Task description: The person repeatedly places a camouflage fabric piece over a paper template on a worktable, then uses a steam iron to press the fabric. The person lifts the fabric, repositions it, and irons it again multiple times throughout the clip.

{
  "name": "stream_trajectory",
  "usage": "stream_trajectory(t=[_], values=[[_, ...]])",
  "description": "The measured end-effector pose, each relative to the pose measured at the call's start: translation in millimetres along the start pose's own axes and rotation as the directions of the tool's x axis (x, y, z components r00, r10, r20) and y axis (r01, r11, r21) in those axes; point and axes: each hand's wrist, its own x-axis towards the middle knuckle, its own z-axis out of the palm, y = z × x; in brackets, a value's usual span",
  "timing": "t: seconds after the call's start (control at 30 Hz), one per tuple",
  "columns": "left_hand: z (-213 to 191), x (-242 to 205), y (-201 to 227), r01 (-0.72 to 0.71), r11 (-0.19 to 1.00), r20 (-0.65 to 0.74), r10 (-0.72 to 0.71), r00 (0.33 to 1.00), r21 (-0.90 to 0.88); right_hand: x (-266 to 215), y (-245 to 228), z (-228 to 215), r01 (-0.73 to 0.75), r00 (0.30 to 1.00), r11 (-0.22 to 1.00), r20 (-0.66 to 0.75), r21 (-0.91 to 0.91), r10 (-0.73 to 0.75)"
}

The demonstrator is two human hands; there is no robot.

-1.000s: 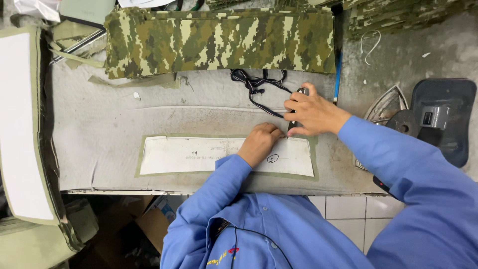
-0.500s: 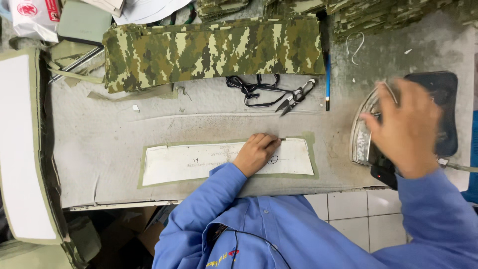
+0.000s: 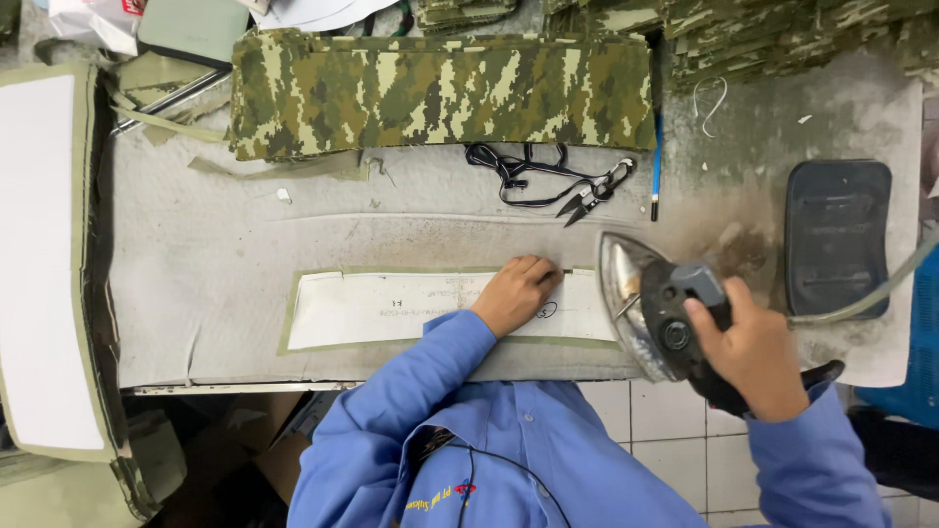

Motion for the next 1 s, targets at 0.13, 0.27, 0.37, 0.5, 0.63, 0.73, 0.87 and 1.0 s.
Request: stream_trajectory(t=[0.13,0.27,0.37,0.5,0.63,0.73,0.87,1.0], values=[[2,-2,-2,-0.013,1.0,0.028,0.014,1.0,-0.014,-8,-27,7,0.083,0.994,0.986,0.086,-0.143,-0.071],[-2,0,-2,-0.015,0.996,0.027,0.017,0.999,-0.084,-1,-51,-1,0.144,0.971,0.989,0.197,-0.017,-0.138],[-5,-10,-11,-0.009,1.0,0.012,0.009,1.0,0.002,7,-53,12,0.322,0.944,0.938,0.109,-0.125,-0.31],[-41,-32,-28,-0.021,0.999,0.027,0.022,0.999,-0.044,15,-71,16,0.425,0.902,0.897,0.148,-0.126,-0.406],[-64,-55,-45,-0.013,0.999,0.009,0.013,1.0,-0.043,17,-105,12,0.534,0.845,0.828,0.138,-0.171,-0.517],[-84,-76,-61,0.002,0.999,0.032,-0.001,0.999,-0.036,20,-127,19,0.607,0.795,0.776,0.141,-0.172,-0.59],[-131,-92,-75,0.019,0.998,0.063,-0.015,0.998,-0.055,22,-163,24,0.654,0.755,0.746,0.173,-0.127,-0.633],[-152,-115,-94,0.035,0.998,0.074,-0.031,0.997,-0.049,24,-205,29,0.697,0.714,0.71,0.19,-0.098,-0.674]])
